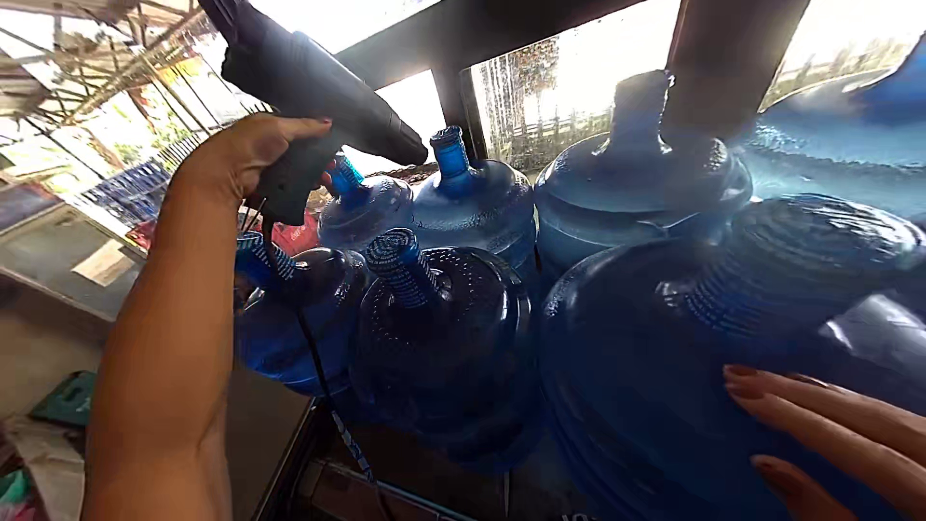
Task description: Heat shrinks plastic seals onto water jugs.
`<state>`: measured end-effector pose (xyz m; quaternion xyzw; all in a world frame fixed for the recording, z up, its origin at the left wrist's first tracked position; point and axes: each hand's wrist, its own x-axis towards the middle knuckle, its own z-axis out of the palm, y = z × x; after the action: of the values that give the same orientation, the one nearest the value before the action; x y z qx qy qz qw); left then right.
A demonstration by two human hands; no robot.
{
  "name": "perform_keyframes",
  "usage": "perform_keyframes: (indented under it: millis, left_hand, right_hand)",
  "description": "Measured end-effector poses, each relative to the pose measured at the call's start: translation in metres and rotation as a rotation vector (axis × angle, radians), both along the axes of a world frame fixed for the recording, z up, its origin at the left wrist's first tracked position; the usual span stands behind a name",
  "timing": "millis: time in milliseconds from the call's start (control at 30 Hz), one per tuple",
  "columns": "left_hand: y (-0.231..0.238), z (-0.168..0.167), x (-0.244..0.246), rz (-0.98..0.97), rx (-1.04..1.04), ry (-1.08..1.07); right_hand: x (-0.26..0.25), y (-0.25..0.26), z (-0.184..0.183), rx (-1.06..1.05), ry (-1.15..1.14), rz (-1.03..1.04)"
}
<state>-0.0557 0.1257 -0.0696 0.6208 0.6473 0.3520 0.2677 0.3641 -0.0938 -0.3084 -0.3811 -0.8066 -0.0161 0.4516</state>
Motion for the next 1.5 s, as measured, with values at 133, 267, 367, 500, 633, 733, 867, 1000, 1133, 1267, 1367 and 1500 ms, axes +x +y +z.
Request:
perform_keyframes:
  millis: [133,267,367,500,633,733,867,1000,1133,1267,1367,1500]
  left_hand:
    - [-0.035,0.017,0.067,-0.022,0.189,0.271]
    - [-0.029,0.021,0.147,-0.038,0.247,0.659]
    - [-0.002,0.018,0.193,-0.057,0.266,0.908]
    - [0.036,0.003,0.227,0.039,0.209,1.061]
    - [0.022,0.0,0.234,0.026,0.146,1.044]
    - [-0.014,0.002,0.228,-0.006,0.14,1.008]
    - [-0.064,-0.005,0.191,0.039,0.234,0.953]
    - [-0.125,-0.019,0.132,0.084,0.381,0.676]
    - [-0.198,-0.03,0.076,0.163,0.459,0.321]
    - [-0.256,-0.038,0.023,0.33,0.543,0.128]
    - [-0.288,-0.042,-0.019,0.397,0.599,0.034]
    - [-0.323,-0.048,-0.066,0.463,0.651,-0.053]
  right_hand:
    - [-0.004,0.0,-0.002,0.031,-0.011,-0.017]
    - [-0.007,0.001,-0.004,0.12,0.006,-0.026]
    - [-0.006,0.005,-0.008,0.177,0.044,-0.008]
    - [-0.011,0.011,-0.014,0.253,0.095,-0.006]
    - [-0.013,0.013,-0.017,0.281,0.108,0.005]
    - [-0.012,0.012,-0.016,0.276,0.097,0.006]
    - [-0.011,0.006,-0.019,0.255,0.052,-0.008]
    - [-0.017,-0.004,-0.016,0.2,0.039,-0.051]
    - [-0.062,-0.014,-0.011,0.137,0.073,0.034]
    - [-0.151,-0.001,0.0,-0.028,0.085,0.286]
    - [-0.232,0.02,0.027,-0.308,0.092,0.446]
    - [-0.345,0.083,0.061,-0.601,0.1,0.449]
